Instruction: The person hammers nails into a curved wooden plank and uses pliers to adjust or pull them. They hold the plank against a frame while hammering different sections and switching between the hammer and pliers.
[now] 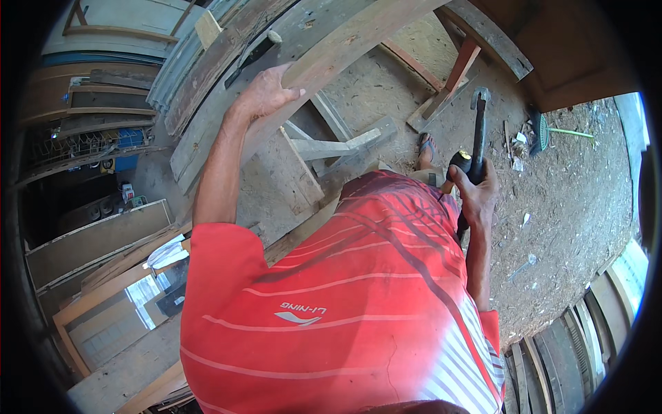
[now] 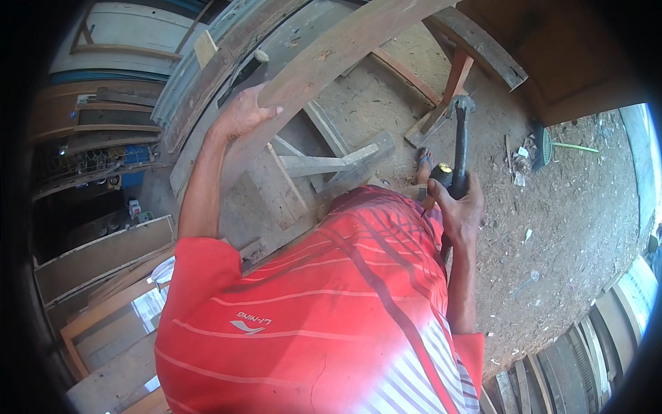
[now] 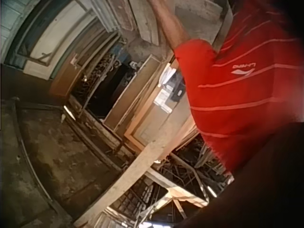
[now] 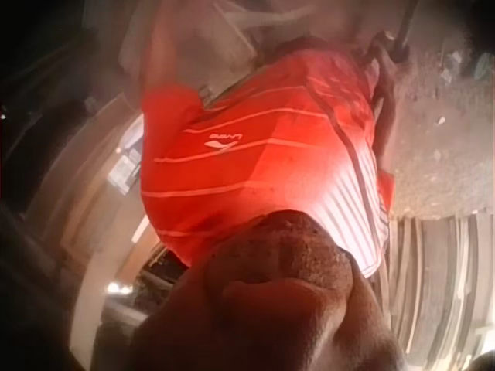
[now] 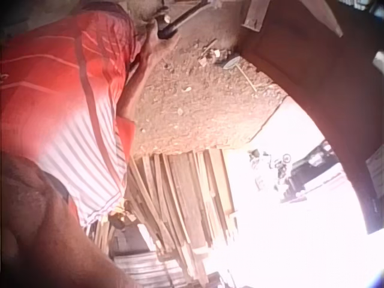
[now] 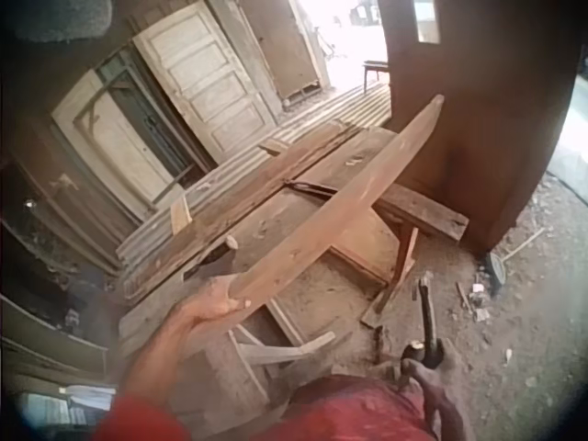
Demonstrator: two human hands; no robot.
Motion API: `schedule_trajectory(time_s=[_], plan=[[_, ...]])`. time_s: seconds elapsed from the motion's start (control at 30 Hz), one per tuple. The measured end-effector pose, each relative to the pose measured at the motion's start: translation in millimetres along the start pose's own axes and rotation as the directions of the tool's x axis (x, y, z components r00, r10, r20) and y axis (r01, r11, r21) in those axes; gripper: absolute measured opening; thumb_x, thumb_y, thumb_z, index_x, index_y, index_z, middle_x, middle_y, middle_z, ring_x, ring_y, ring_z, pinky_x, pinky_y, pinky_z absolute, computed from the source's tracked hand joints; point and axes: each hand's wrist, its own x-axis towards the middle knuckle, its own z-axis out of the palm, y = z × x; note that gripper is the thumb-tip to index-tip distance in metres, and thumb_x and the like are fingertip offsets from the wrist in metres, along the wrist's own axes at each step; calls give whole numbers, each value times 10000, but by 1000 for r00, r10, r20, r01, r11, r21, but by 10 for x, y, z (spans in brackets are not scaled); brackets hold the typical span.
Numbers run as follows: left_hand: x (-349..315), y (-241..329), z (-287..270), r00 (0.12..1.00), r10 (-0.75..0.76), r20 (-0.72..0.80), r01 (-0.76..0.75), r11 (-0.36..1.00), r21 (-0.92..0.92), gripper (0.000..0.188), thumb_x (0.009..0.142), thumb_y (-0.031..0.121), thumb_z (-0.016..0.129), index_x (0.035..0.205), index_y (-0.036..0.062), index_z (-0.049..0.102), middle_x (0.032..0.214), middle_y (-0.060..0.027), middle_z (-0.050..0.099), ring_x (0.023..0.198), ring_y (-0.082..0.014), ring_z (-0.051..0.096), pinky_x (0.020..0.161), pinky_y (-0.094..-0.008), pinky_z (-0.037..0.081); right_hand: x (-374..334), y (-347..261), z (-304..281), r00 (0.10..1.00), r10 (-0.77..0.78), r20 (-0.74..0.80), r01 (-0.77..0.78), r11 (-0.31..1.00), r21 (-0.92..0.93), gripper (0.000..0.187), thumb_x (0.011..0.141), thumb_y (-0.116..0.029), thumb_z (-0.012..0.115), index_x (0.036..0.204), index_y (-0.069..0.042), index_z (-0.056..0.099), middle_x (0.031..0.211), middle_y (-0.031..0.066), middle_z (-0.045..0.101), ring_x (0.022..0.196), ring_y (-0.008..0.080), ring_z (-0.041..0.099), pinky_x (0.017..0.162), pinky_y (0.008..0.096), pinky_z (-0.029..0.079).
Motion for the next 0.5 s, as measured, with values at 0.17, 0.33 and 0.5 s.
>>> schedule_trajectory(time_s=[0.17, 0.33, 0.5], plan=[[-184, 209, 265, 999, -31, -29, 32, 998, 54, 714, 821, 210, 759, 1460, -3, 522, 1291, -274, 672, 1216, -363, 653, 1051, -417, 477, -2, 16, 7, 999, -32, 30, 32, 999, 14, 408, 798, -281, 896, 1001, -39, 638, 833, 2, 644, 739, 97, 587, 665, 275, 476], [-549, 421, 314, 997, 47, 63, -40, 993, -113, 739, 817, 207, 757, 1468, -28, 501, 1306, -262, 666, 1226, -345, 645, 1076, -411, 457, -41, 88, -19, 999, -41, 27, 41, 999, 4, 467, 788, -304, 901, 1044, -18, 635, 843, 20, 642, 769, 113, 599, 695, 284, 493], [-586, 222, 346, 957, 153, 247, -95, 968, -232, 702, 841, 244, 780, 1429, -49, 532, 1303, -219, 675, 1218, -283, 634, 1073, -375, 451, -9, 145, -87, 999, 31, 40, -28, 998, -63, 464, 799, -301, 896, 1053, -13, 635, 881, 28, 662, 787, 116, 609, 701, 293, 500]])
